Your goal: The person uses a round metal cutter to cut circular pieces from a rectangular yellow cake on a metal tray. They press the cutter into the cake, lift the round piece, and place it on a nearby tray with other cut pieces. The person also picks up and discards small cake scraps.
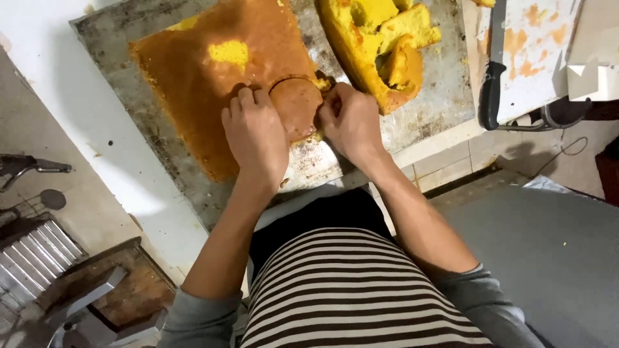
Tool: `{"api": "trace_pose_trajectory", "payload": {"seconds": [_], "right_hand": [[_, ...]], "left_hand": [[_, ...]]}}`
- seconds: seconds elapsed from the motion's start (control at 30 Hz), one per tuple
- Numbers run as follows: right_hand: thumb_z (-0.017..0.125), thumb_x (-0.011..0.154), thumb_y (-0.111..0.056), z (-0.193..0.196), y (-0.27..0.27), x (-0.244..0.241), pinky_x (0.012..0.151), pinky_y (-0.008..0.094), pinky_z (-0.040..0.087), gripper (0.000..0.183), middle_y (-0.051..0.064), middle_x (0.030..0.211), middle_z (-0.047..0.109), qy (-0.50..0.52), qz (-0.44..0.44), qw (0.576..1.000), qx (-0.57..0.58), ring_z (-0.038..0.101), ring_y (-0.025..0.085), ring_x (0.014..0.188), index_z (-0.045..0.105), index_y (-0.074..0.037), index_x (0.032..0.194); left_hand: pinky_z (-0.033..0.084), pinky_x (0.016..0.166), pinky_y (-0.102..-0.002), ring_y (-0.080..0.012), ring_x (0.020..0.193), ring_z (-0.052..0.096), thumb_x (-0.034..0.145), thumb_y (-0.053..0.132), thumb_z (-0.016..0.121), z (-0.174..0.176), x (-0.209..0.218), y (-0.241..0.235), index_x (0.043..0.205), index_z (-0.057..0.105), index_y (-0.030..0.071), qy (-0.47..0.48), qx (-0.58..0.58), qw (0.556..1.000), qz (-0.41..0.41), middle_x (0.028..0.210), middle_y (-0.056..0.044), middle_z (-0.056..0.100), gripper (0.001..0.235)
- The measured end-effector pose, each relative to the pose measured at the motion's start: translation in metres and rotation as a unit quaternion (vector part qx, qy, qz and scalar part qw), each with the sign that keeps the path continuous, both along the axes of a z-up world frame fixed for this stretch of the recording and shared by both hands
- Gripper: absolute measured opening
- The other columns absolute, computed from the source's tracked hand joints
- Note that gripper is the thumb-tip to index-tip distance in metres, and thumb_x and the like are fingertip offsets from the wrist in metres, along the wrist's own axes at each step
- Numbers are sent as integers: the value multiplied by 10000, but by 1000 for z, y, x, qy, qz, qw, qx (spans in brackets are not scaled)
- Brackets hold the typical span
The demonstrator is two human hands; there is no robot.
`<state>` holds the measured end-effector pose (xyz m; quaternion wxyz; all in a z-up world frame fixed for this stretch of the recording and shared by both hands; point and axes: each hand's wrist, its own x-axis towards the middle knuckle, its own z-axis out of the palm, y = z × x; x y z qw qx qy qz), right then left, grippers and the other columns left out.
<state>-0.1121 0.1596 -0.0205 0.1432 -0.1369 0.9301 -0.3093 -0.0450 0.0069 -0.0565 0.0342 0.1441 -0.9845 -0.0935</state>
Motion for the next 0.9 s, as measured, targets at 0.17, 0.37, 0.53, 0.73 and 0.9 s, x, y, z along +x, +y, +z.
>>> {"api": "trace_pose_trajectory", "payload": {"seconds": [0.17,0.37,0.53,0.73,0.9], "right_hand": [[612,774,-79,1,6,10,455,362,477,69,134,587,628,-18,-9,1000,-1,648,345,560,652,-24,766],[628,787,-87,-2,7,5,460,389,479,74,147,600,636,-4,1,1000,2,650,364,574,663,-22,775],[632,770,-106,6,7,11,487,405,481,98,164,616,635,-28,-21,999,6,650,380,604,674,-17,776],[627,761,-136,5,14,11,484,351,485,88,103,583,619,-45,-58,997,21,647,317,581,683,-71,743],[624,750,-133,11,17,17,515,344,498,99,106,588,627,-69,-91,993,32,649,298,590,696,-64,747]], "left_hand": [[404,650,-345,-230,717,573,474,96,826,2,-9,-5,860,629,52,-2,-10,1000,-1,797,-64,535,435],[389,640,-340,-226,710,577,466,110,849,5,-5,-5,876,647,50,5,1,1000,2,798,-67,547,461],[372,643,-345,-224,702,578,598,100,775,27,-5,0,861,655,68,4,14,1000,19,789,-45,549,290],[370,640,-349,-220,702,582,621,118,744,24,-10,2,831,640,84,20,13,1000,13,783,-42,545,237],[362,631,-368,-230,696,586,759,84,578,39,-9,8,825,623,86,43,24,999,13,774,-41,541,80]]}}
